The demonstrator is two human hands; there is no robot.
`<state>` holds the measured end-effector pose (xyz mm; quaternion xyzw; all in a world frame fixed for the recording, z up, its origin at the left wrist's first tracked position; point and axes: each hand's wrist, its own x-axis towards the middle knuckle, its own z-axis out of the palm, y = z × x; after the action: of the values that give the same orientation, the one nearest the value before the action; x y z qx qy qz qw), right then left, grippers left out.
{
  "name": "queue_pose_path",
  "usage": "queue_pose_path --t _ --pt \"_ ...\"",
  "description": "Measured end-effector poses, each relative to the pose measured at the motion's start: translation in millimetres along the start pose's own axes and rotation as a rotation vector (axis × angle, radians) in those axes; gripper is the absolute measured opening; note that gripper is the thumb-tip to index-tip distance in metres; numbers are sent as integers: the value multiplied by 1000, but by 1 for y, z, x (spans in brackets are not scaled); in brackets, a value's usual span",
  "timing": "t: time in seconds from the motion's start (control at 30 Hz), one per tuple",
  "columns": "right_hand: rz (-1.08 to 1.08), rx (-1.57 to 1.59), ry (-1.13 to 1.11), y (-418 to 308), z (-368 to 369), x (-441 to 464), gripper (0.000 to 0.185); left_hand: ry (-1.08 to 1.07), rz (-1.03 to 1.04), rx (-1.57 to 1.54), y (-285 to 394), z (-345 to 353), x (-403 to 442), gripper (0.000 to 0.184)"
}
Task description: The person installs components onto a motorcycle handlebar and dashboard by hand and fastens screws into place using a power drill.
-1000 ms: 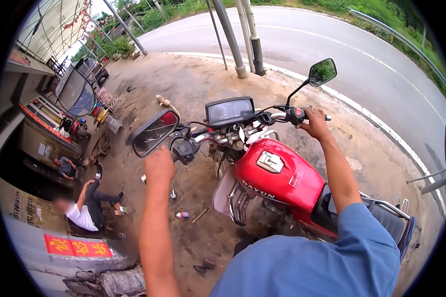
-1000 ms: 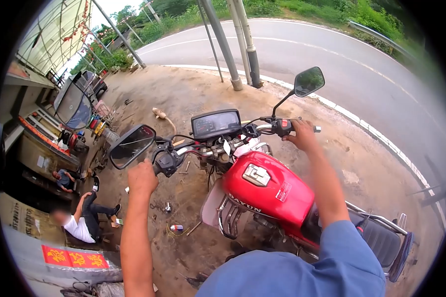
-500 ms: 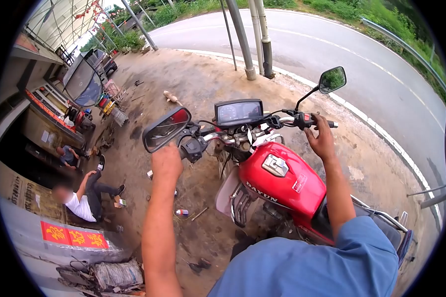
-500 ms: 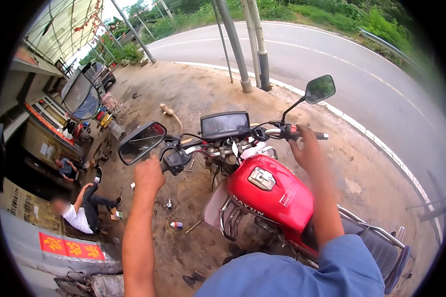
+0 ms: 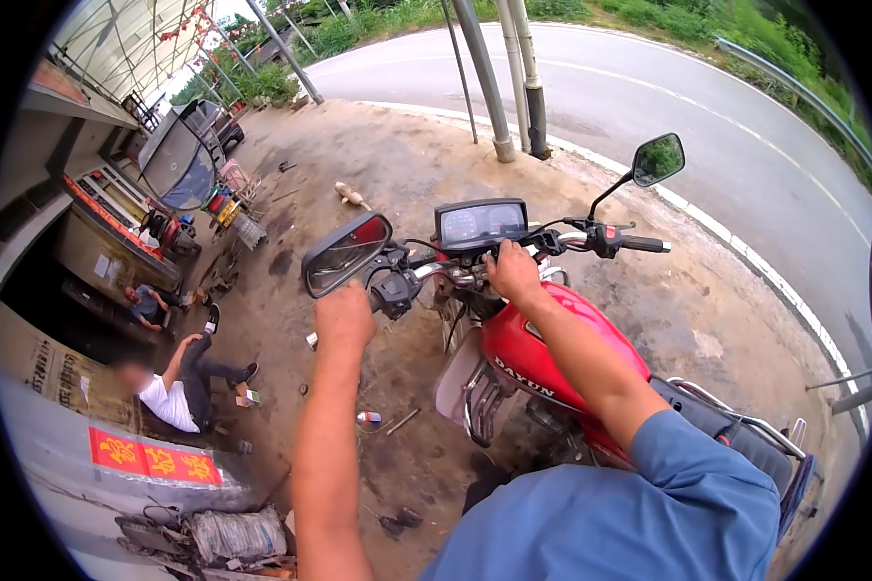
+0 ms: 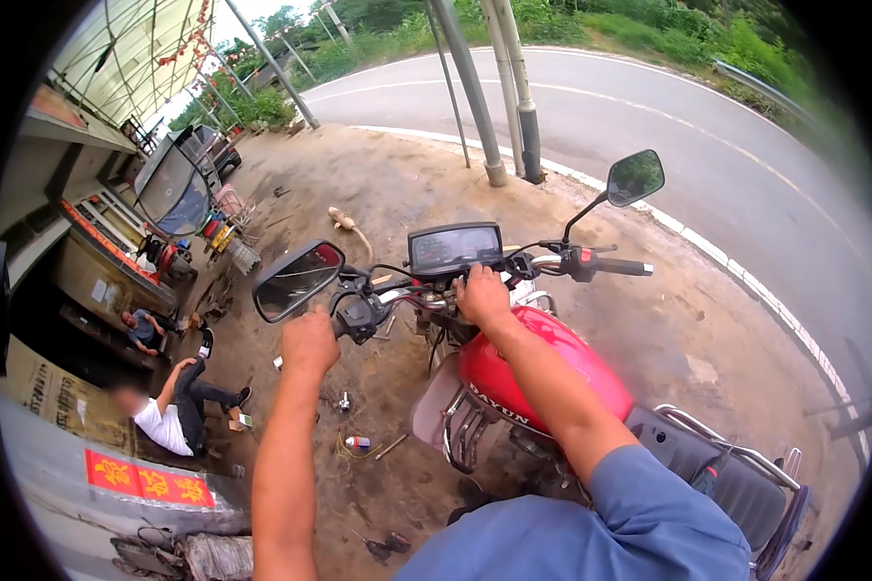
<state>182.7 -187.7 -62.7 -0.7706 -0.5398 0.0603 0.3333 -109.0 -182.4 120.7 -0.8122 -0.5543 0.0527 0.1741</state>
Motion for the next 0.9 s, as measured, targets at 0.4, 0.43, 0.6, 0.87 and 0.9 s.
queue_pose_path --t 0.4,0.43,0.6,0.87,0.9 --pt "-142 -87 42 12 17 17 31 23 17 -15 -2 8 0 15" --pt "-141 -85 28 12 16 16 31 22 18 -17 -2 8 0 15" --pt "-134 -78 10 13 13 16 30 10 13 -33 -2 2 -1 16" --pt "-178 -84 -29 15 10 15 27 3 -7 -48 1 -2 -4 18" --pt "-178 -84 -30 15 11 15 27 5 -9 -46 1 -1 -4 18"
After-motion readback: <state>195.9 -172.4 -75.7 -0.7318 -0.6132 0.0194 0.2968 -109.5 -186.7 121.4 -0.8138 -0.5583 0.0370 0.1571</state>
